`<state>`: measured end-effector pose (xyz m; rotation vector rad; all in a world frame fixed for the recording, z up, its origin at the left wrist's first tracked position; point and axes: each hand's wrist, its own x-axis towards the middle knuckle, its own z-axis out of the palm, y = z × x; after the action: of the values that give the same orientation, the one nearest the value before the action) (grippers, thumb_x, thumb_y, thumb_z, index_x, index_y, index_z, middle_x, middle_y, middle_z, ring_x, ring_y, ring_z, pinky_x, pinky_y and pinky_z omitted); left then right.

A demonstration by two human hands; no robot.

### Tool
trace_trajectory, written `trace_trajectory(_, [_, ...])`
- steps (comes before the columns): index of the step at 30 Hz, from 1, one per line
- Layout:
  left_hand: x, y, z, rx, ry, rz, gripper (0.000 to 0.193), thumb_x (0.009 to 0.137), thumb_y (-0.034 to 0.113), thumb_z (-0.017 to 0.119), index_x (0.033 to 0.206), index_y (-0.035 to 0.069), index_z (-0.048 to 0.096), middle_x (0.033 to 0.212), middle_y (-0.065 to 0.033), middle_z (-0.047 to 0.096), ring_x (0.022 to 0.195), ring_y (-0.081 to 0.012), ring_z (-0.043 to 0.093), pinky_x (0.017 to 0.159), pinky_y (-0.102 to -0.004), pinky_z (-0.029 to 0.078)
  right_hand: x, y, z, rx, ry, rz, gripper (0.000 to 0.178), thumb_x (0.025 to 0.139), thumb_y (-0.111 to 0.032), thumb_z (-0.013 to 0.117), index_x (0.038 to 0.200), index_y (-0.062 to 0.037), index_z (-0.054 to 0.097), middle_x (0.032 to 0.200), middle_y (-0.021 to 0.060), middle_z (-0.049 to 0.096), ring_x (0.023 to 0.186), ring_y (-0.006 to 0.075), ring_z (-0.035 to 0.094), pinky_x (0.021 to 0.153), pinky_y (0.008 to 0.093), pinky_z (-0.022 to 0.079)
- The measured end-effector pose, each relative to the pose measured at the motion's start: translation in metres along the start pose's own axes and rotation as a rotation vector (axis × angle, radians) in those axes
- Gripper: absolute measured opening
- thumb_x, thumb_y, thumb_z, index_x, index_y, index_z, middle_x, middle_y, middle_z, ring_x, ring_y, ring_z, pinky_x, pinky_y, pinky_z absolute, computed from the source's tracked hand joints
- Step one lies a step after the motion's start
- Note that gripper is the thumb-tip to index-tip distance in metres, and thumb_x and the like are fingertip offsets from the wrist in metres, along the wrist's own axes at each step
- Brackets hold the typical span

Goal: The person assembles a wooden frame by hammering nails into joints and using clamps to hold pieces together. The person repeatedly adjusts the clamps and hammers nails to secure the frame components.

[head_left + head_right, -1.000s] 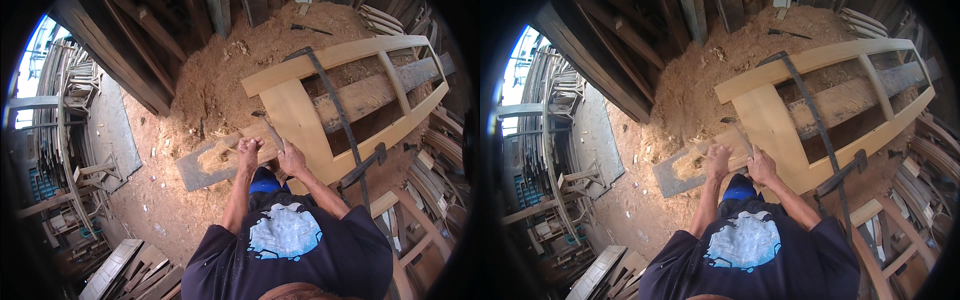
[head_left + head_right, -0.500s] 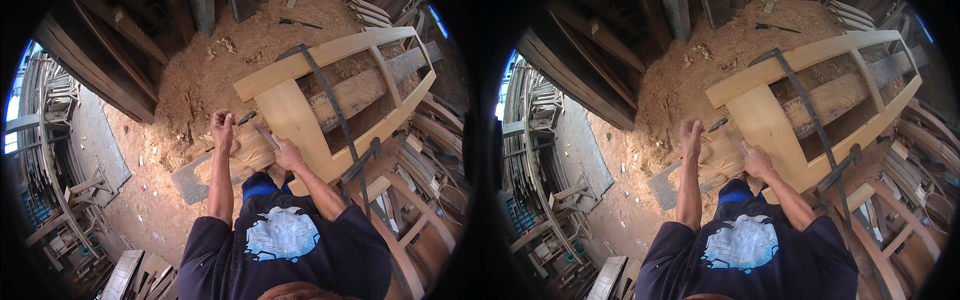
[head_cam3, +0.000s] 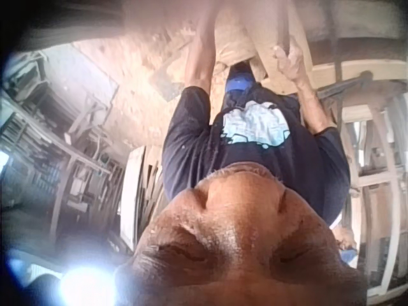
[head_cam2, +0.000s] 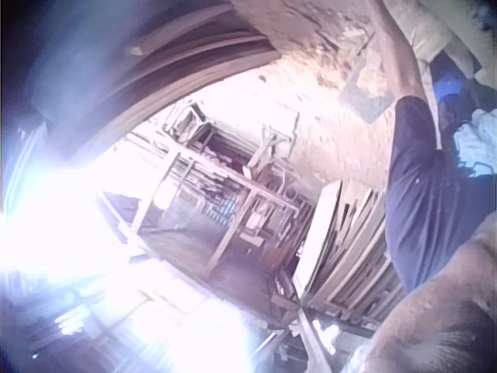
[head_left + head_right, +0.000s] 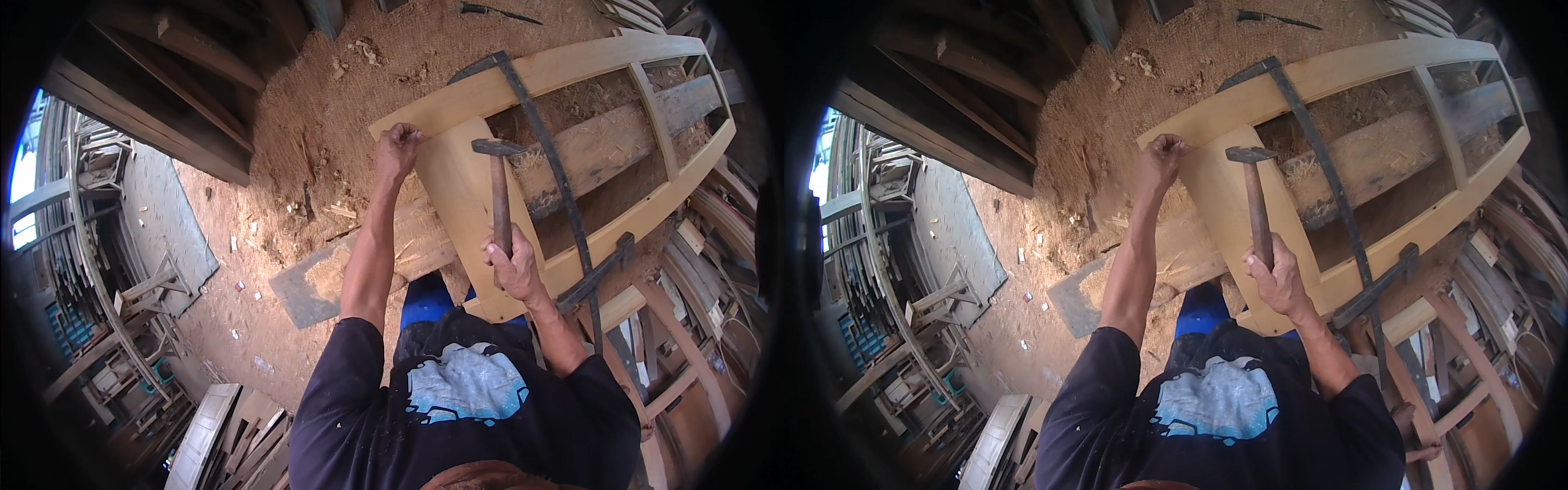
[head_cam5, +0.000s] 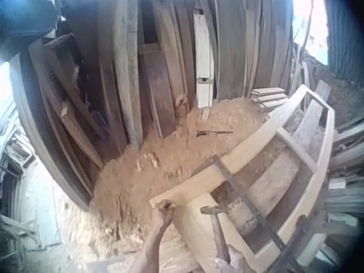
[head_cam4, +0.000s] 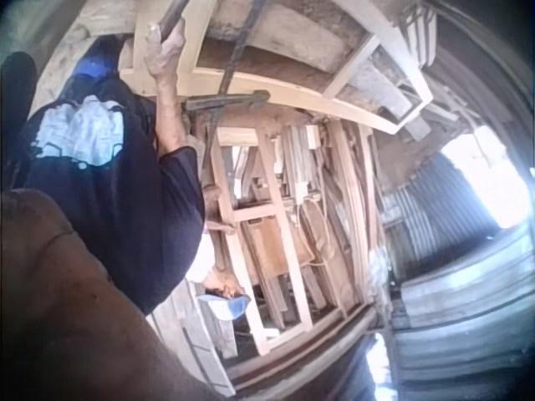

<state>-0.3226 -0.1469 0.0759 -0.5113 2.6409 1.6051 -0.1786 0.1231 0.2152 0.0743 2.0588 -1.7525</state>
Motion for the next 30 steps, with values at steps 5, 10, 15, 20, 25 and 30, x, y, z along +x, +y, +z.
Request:
trace_trajectory(5, [0.005, -0.011, 0.022, 0.088, 0.055, 0.035, 0.014, 0.087, 0.014, 0.072, 0.094, 0.001, 0.072, 0.079, -0.0144, 0.071, 0.071, -0.0253, 0.068, 0.070, -0.0368, 0.054, 0.018, -0.002, -0.020, -0.076, 0.024, -0.008, 0.022, 0.096, -0.021, 0.059, 0.102, -0.0007, 0.056, 0.070, 0.0044, 0.054, 0.062, 0.0138, 0.052, 0.059, 0.0331, 0.044])
trace_trajectory(10, [0.008, -0.014, 0.029, 0.117, 0.106, 0.011, 0.012, 0.088, 0.013, 0.073, 0.093, 0.003, 0.073, 0.080, -0.0151, 0.071, 0.077, -0.0281, 0.068, 0.075, -0.0404, 0.053, 0.021, 0.000, -0.021, -0.095, 0.012, -0.016, 0.021, 0.095, -0.020, 0.060, 0.102, -0.0011, 0.056, 0.069, 0.0036, 0.053, 0.063, 0.0132, 0.052, 0.060, 0.0323, 0.044])
trace_trajectory(15, [0.010, -0.023, 0.033, 0.155, 0.126, 0.059, 0.011, 0.088, 0.013, 0.073, 0.093, 0.003, 0.073, 0.081, -0.0152, 0.071, 0.078, -0.0280, 0.068, 0.076, -0.0406, 0.053, 0.023, 0.001, -0.019, -0.060, -0.027, 0.015, 0.022, 0.095, -0.021, 0.061, 0.103, -0.0009, 0.057, 0.071, 0.0033, 0.053, 0.064, 0.0128, 0.052, 0.061, 0.0319, 0.044])
trace_trajectory(20, [0.011, -0.025, 0.033, 0.025, 0.096, 0.039, 0.015, 0.091, 0.015, 0.070, 0.097, 0.001, 0.072, 0.082, -0.0119, 0.074, 0.074, -0.0187, 0.069, 0.071, -0.0331, 0.053, 0.023, 0.012, -0.016, -0.045, -0.010, 0.000, 0.023, 0.096, -0.021, 0.061, 0.104, -0.0004, 0.057, 0.071, 0.0033, 0.053, 0.064, 0.0131, 0.052, 0.061, 0.0320, 0.045])
trace_trajectory(25, [0.007, -0.008, 0.025, 0.099, 0.078, 0.001, 0.015, 0.093, 0.014, 0.068, 0.098, 0.002, 0.072, 0.087, -0.0125, 0.075, 0.080, -0.0215, 0.072, 0.074, -0.0344, 0.053, 0.023, 0.008, -0.015, -0.026, -0.006, 0.008, 0.022, 0.096, -0.021, 0.061, 0.104, -0.0004, 0.056, 0.069, 0.0041, 0.053, 0.062, 0.0144, 0.053, 0.060, 0.0328, 0.045])
trace_trajectory(30, [0.006, -0.007, 0.026, 0.115, 0.099, -0.001, 0.013, 0.091, 0.014, 0.070, 0.098, 0.004, 0.074, 0.085, -0.0134, 0.074, 0.078, -0.0258, 0.070, 0.074, -0.0381, 0.053, 0.025, 0.009, -0.015, -0.035, -0.019, 0.002, 0.022, 0.096, -0.021, 0.060, 0.102, -0.0007, 0.056, 0.068, 0.0046, 0.053, 0.061, 0.0149, 0.053, 0.059, 0.0334, 0.044])
